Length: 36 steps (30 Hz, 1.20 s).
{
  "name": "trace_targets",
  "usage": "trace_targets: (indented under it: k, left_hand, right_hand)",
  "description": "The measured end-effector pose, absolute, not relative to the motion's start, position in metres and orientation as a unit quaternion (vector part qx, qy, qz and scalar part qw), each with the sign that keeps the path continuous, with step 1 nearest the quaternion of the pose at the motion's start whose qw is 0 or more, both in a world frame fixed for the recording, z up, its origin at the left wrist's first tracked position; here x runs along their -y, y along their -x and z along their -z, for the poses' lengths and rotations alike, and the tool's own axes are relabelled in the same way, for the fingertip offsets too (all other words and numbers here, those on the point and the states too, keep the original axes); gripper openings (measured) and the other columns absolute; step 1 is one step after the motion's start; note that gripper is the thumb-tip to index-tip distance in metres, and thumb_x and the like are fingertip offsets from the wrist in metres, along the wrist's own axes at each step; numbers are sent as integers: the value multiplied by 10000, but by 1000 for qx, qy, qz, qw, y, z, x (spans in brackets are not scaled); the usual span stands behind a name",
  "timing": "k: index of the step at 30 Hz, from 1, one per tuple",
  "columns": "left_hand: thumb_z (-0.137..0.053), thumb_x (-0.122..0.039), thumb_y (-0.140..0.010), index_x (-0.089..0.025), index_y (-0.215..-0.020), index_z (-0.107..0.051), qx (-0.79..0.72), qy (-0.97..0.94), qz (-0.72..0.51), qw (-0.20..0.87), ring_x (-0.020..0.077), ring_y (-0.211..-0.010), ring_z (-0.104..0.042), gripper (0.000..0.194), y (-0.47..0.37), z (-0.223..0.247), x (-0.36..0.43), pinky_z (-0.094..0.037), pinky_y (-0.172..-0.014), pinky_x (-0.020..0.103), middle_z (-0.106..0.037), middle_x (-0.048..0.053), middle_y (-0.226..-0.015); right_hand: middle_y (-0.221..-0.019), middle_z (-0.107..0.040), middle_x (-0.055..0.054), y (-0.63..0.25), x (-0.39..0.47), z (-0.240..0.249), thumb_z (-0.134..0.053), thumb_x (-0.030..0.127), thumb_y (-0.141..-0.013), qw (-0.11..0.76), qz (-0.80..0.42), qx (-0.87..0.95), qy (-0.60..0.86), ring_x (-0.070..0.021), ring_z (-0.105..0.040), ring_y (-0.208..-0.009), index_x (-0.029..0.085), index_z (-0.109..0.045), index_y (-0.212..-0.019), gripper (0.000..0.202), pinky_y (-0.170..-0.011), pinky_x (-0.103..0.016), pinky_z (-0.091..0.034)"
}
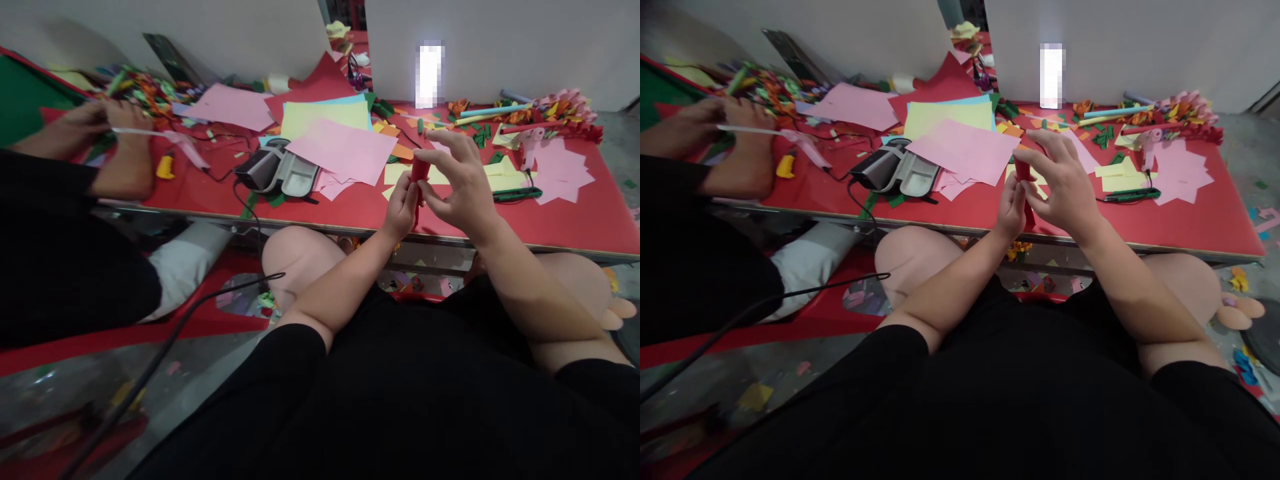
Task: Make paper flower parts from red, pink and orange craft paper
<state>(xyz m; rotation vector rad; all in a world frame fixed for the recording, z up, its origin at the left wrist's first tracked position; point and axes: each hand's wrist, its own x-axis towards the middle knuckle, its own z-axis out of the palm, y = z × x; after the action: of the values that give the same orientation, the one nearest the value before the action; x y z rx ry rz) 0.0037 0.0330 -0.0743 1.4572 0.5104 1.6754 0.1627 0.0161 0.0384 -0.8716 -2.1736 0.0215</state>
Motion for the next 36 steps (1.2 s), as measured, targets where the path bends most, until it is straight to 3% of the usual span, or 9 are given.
trace_targets:
  k: [8,23,29,36]
  left_hand:
    - [-571,-764,-1164,-269,-1249,-709,-193,-579,-677,413,134,-688,-557,520,-6,77,-37,-495,-662,312,-583,-7,-860]
    - [-590,-679,-1190,-266,-1220,-717,-178,-593,-677,399,134,-704,-562,433,-5,72,-34,-497,-671,316,-599,3,-877]
    - [-567,-721,-1183,-276,-1237,-705,-176,-598,-664,413,144,-687,-550,469,-6,77,-37,-486,-670,320,-580,-10,-828]
    - [-587,-740,-1167,-268,-1224,-705,-198,-591,-661,418,150,-714,-574,489,-3,68,-30,-512,-686,332,-589,3,-866]
  right_hand:
    - [-1771,-581,-78,-164,-14,-38,-712,293,-962,400,-15,846,353,-464,-525,-1651,442,-568,-1693,760,-1372,-822,-443]
    - [-1743,-605,-46,-166,-18,-38,-737,312,-960,389,-12,851,352,-474,-559,-1619,445,-684,-1562,619,-1366,-851,-407]
    - [-1799,-557,-65,-169,-16,-37,-734,343,-962,403,-13,842,358,-473,-505,-1673,454,-551,-1710,778,-1354,-801,-469]
    - [-1756,-592,-47,-169,-20,-36,-709,277,-975,394,-8,852,343,-455,-563,-1624,450,-689,-1562,612,-1357,-808,-464]
